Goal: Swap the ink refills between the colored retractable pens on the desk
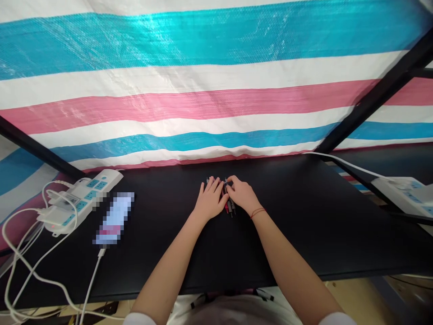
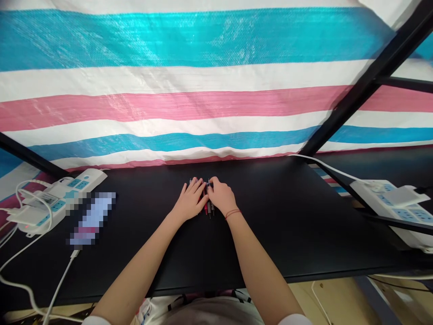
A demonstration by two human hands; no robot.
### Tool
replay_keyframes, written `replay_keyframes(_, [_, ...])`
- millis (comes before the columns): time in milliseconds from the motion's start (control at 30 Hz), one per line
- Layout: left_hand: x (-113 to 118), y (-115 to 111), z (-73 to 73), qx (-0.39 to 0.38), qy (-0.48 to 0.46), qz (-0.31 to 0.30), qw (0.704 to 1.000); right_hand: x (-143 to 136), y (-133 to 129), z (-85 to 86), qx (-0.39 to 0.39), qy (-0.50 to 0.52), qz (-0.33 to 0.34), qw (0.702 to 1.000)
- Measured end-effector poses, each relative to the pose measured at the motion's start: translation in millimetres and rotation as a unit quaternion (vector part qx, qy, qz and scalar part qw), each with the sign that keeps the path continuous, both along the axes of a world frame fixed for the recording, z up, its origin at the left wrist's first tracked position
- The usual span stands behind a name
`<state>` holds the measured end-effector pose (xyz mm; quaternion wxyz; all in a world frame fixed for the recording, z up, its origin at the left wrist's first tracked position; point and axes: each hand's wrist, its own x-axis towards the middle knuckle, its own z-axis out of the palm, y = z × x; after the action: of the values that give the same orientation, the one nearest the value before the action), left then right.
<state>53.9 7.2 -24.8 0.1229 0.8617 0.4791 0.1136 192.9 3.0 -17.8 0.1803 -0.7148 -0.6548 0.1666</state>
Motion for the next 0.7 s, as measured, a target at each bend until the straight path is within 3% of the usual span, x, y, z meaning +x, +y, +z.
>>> replay_keyframes(167, [-7, 2, 2.7, -0.01, -0.002, 0.0, 1.0, -5, 3, -1.2, 0.0, 0.027, 0.012, 1.0])
replay_keyframes(367, [-15, -7, 6.4, -0.013, -0.01, -0.084, 0.996, 5, 16, -0.6, -0.022, 0.055, 0.076, 0.995])
replay_keyframes(700, [-18, -5, -6.2, 0.005, -0.013, -0.086, 0.996, 7, 12, 3.8, -0.011, 0.018, 0.118, 0.993])
